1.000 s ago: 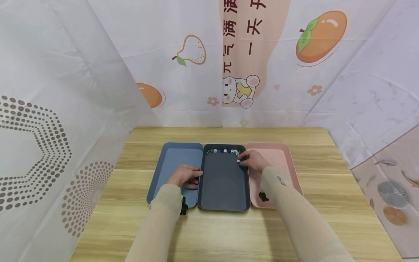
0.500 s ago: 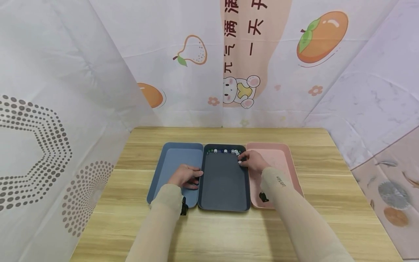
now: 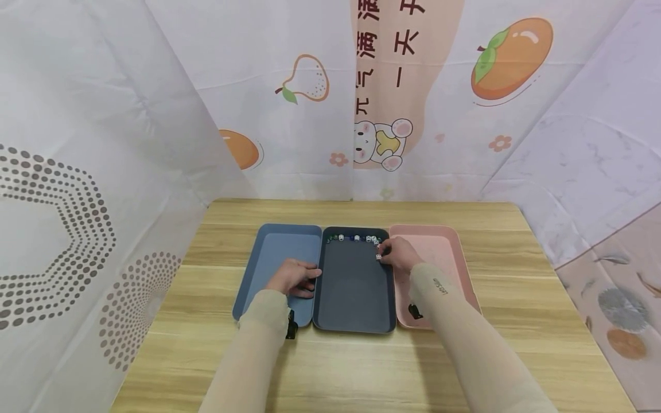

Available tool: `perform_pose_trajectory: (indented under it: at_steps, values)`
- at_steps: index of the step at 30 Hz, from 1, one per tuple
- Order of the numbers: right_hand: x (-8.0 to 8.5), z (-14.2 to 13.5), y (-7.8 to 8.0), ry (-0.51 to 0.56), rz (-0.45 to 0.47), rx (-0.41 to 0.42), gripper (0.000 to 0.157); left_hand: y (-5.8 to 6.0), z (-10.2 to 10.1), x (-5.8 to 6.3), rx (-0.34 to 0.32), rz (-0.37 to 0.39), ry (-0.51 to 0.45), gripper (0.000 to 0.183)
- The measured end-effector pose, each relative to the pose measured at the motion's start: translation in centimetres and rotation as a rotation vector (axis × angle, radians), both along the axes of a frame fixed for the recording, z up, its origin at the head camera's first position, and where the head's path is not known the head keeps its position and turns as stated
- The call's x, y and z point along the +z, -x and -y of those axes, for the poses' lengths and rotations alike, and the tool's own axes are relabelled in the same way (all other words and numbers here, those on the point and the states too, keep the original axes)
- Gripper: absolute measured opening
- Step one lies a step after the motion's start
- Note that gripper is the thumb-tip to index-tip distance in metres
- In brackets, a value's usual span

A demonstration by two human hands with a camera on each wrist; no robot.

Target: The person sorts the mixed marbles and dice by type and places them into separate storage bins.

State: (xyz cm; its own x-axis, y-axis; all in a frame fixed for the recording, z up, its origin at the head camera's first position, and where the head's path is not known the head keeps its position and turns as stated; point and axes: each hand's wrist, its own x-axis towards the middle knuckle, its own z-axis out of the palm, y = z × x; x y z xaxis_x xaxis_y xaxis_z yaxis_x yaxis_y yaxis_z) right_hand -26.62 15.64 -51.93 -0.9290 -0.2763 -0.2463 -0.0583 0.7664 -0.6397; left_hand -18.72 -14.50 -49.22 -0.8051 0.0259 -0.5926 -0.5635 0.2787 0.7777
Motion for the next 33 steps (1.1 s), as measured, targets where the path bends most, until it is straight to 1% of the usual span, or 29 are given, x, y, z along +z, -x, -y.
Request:
perform_pose_trajectory:
  at_steps: [10, 15, 20, 23, 25, 28, 33]
  values:
    - [-0.3, -0.5, -0.3, 0.028, -0.03, -0.017, 0.01, 0.1, -0.3, -0.2, 0.001, -0.007, -0.002, 0.043]
    - [0.0, -0.9, -0.2, 0.043, -0.075, -0.007, 0.011, 0.1, -0.4, -0.1, 0.002, -0.004, -0.005, 0.043]
    - [0.4, -1.9, -0.1, 0.1, -0.126, -0.017, 0.015, 0.2, -0.4, -0.2, 0.002, 0.0, 0.001, 0.043]
    - [0.8, -2.6, -0.2, 0.154, -0.148, -0.022, 0.014, 0.3, -0.3, -0.3, 0.002, 0.005, 0.001, 0.043]
    - [1.0, -3.0, -0.4, 0.187, -0.141, -0.036, 0.012, 0.5, -0.3, -0.4, 0.004, 0.01, 0.001, 0.043]
    - [1.3, -3.5, -0.5, 0.211, -0.115, -0.075, 0.011, 0.6, -0.2, -0.4, 0.006, 0.02, -0.001, 0.044]
    - [1.4, -4.3, -0.4, 0.183, -0.094, -0.106, 0.017, 0.8, -0.2, -0.4, 0.01, 0.042, -0.004, 0.045]
